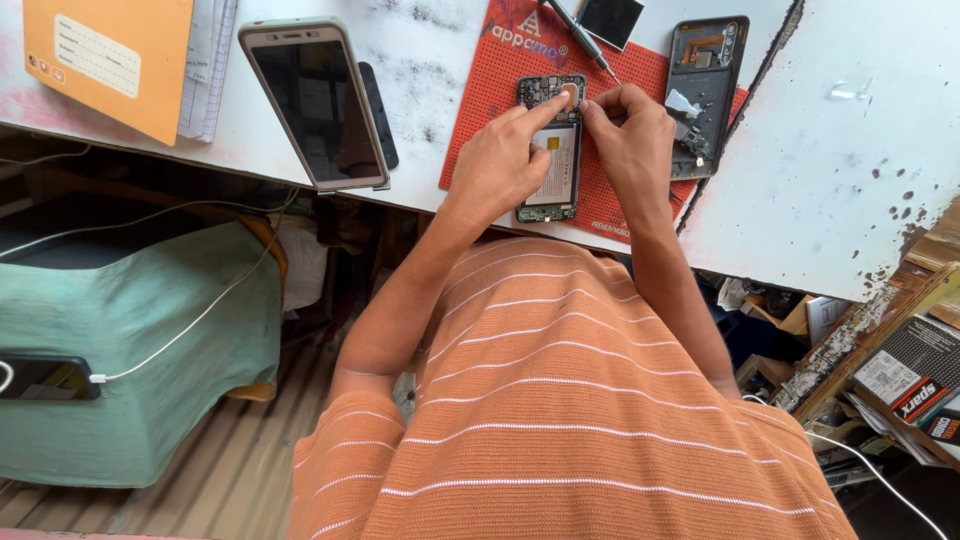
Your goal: The person disassembles a smartphone, removes the motherboard, and uses a screwdriver to adjust components. They then reassemble the phone and briefly operate another smartphone on the table.
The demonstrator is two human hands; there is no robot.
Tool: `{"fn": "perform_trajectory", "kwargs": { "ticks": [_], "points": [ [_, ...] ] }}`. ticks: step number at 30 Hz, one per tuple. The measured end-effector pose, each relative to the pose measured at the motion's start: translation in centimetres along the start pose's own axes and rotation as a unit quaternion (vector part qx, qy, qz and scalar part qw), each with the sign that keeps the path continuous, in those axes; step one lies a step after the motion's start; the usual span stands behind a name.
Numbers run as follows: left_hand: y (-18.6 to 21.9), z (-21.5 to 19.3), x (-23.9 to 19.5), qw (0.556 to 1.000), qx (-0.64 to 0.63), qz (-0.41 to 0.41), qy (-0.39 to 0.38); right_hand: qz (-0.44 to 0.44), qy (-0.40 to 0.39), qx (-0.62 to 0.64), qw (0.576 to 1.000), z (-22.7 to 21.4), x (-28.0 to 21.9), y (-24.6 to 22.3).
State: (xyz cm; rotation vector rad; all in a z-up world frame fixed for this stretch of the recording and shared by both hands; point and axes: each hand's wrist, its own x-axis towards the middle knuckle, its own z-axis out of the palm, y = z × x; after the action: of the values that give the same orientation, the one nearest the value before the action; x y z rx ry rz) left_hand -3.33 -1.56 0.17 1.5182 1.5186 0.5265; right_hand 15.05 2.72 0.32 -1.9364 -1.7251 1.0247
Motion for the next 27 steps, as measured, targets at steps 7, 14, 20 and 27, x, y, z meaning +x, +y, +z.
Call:
{"fn": "perform_trajectory", "kwargs": {
  "ticks": [7, 14, 20, 27],
  "points": [
    [-0.3, 0.3, -0.1, 1.000, 0.007, 0.003, 0.007, 0.004, 0.007, -0.007, 1.000, 0.5, 0.4, 0.3],
    [-0.5, 0.4, 0.0, 1.000, 0.004, 0.000, -0.002, 0.004, 0.000, -0.004, 1.000, 0.5, 0.7, 0.5],
    [-0.8, 0.8, 0.2, 1.000, 0.010, -0.007, -0.014, 0.088, -0.044, -0.004, 0.995, -0.4, 1.4, -0.5],
    [-1.1, 1.0, 0.3, 1.000, 0.011, 0.002, -0.007, 0.017, -0.054, -0.018, 0.998, -0.7, 1.7, -0.4]
  ]
}}
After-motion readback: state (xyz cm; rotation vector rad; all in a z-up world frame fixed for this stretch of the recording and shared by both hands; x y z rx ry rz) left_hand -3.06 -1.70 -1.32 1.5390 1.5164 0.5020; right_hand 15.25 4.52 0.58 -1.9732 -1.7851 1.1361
